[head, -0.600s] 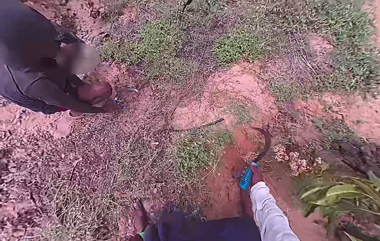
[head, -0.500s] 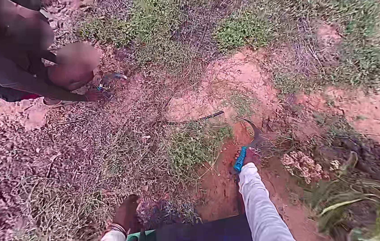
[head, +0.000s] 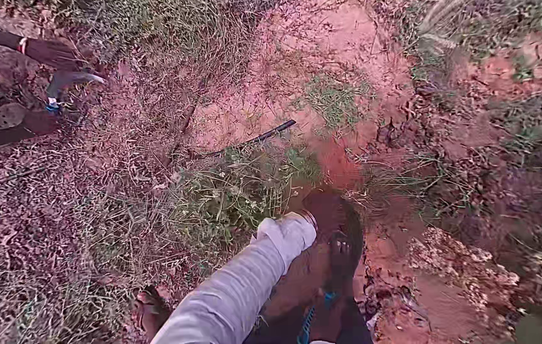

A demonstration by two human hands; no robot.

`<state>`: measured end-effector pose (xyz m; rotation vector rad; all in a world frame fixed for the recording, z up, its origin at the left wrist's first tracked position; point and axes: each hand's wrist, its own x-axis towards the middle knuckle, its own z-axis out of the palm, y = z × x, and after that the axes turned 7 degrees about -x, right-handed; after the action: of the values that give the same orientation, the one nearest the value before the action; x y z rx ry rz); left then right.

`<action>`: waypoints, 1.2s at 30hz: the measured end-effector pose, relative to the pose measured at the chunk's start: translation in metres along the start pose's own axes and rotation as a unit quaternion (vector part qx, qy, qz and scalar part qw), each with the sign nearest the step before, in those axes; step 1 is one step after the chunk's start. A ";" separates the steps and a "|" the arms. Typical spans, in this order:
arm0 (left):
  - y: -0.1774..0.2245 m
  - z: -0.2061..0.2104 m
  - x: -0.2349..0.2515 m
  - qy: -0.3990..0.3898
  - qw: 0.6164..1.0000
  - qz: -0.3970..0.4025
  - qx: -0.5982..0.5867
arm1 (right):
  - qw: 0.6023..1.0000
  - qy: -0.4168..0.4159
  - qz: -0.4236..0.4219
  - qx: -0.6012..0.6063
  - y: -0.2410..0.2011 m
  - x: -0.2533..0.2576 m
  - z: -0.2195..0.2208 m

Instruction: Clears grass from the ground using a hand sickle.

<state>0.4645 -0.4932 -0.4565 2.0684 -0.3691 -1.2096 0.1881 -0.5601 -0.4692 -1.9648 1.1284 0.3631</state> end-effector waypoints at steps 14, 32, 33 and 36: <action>-0.080 -0.005 0.148 0.010 0.972 -0.212 0.100 | 0.983 0.039 0.090 0.157 0.002 0.032 -0.004; -0.033 0.023 0.088 0.058 0.976 -0.105 0.181 | 0.971 0.037 0.039 0.234 0.001 0.030 -0.011; -0.038 0.008 0.114 0.096 0.974 -0.102 0.178 | 0.971 0.034 0.036 0.235 0.003 0.030 -0.010; -0.065 -0.010 0.172 0.135 0.960 -0.207 0.130 | 0.971 0.025 0.038 0.236 0.013 0.031 -0.009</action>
<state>0.5557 -0.5380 -0.6097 2.5922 0.0438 -1.1315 0.1936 -0.5884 -0.4882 -1.5230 1.1965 0.0711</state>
